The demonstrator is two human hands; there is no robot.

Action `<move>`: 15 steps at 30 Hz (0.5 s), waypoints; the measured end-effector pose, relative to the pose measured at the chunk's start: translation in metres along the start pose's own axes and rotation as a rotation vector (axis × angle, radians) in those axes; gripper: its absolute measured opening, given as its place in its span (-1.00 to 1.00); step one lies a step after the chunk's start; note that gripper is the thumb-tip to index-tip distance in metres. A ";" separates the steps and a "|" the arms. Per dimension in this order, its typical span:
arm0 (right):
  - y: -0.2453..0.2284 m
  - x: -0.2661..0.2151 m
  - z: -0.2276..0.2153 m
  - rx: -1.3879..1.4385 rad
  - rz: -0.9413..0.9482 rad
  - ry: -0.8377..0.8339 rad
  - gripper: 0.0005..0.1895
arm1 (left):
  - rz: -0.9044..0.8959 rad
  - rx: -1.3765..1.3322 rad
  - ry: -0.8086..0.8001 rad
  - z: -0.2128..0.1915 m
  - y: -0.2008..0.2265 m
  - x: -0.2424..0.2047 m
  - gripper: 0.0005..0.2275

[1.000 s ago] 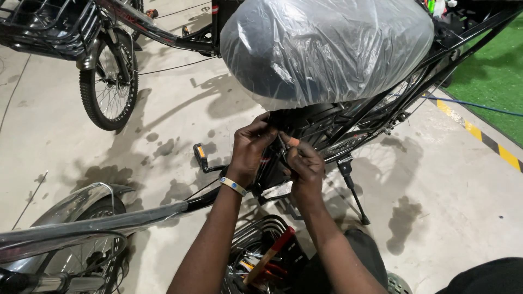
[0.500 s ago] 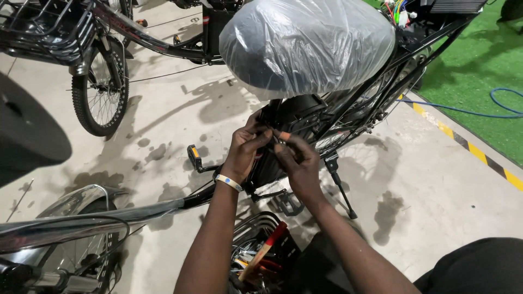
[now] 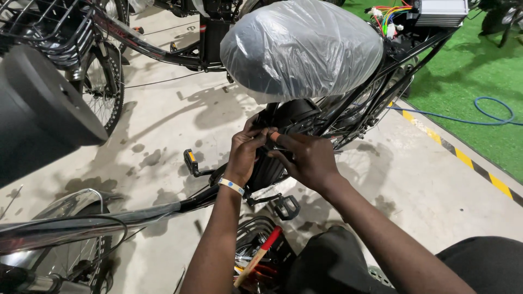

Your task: The person installs a bicycle seat onto the seat post of an electric bicycle. They use a hammer to tap the seat post into place and then use a wrench to tighten the seat clamp bolt.

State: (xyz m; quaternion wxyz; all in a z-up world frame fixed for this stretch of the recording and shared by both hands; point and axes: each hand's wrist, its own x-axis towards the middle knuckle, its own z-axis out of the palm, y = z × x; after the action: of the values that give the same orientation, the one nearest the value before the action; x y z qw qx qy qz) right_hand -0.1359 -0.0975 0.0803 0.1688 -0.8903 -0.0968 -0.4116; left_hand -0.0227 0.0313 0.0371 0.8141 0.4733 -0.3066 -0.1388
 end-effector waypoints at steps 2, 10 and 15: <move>0.006 0.005 -0.006 -0.070 -0.152 -0.120 -0.75 | -0.016 -0.027 0.008 0.001 0.001 -0.001 -0.87; 0.024 0.031 -0.007 -0.313 -0.387 -0.271 -0.88 | 0.008 -0.105 0.036 -0.010 -0.021 0.007 -0.82; 0.025 0.047 -0.012 -0.307 -0.395 -0.352 -0.81 | 0.016 -0.133 0.081 -0.017 -0.036 0.012 -0.81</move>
State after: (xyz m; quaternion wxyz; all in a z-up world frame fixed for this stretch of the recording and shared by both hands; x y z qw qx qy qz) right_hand -0.1064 -0.1232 0.1180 -0.0703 -0.9270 -0.2324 -0.2859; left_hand 0.0000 0.0181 0.0048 0.8566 0.4207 -0.2675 -0.1330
